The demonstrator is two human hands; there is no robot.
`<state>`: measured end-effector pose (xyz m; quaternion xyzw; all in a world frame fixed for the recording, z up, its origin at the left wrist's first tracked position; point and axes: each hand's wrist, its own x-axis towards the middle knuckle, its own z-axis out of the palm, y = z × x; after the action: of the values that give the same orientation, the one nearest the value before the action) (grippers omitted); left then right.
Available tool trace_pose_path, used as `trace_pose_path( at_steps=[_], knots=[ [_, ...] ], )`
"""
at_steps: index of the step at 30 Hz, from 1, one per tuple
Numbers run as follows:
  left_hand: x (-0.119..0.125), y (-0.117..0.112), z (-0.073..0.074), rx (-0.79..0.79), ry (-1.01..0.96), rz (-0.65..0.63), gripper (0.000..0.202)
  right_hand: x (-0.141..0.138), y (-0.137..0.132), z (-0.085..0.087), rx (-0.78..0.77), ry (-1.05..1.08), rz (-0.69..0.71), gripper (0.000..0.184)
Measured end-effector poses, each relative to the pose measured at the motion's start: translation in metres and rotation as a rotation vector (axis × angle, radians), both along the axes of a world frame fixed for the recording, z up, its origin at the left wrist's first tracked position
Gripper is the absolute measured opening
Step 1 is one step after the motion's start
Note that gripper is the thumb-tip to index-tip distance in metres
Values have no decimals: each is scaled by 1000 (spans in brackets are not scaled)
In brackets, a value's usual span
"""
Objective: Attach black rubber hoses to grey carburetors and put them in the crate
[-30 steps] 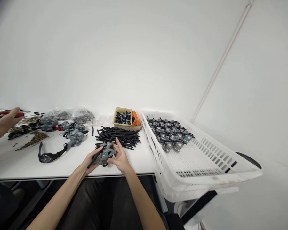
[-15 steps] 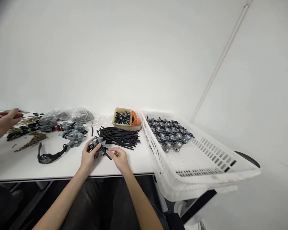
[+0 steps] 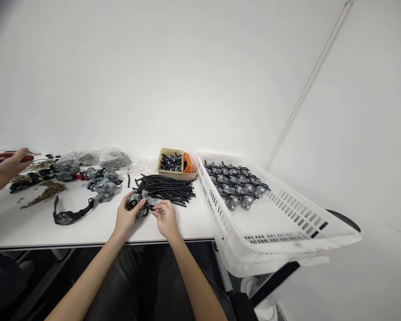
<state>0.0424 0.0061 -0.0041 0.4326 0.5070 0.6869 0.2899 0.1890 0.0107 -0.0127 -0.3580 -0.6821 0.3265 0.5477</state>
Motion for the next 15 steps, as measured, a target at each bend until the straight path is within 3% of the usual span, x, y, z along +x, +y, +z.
trace_pose_path(
  at_steps=[4, 10, 15],
  knots=[
    [0, -1, 0, 2, -29, -34, 57, -2, 0, -3, -44, 64, 68, 5],
    [2, -4, 6, 3, -131, -66, 54, -6, 0, -6, -251, 149, 196, 11],
    [2, -5, 7, -26, -144, -111, 52, -4, -2, -1, -137, 7, 78, 3]
  ],
)
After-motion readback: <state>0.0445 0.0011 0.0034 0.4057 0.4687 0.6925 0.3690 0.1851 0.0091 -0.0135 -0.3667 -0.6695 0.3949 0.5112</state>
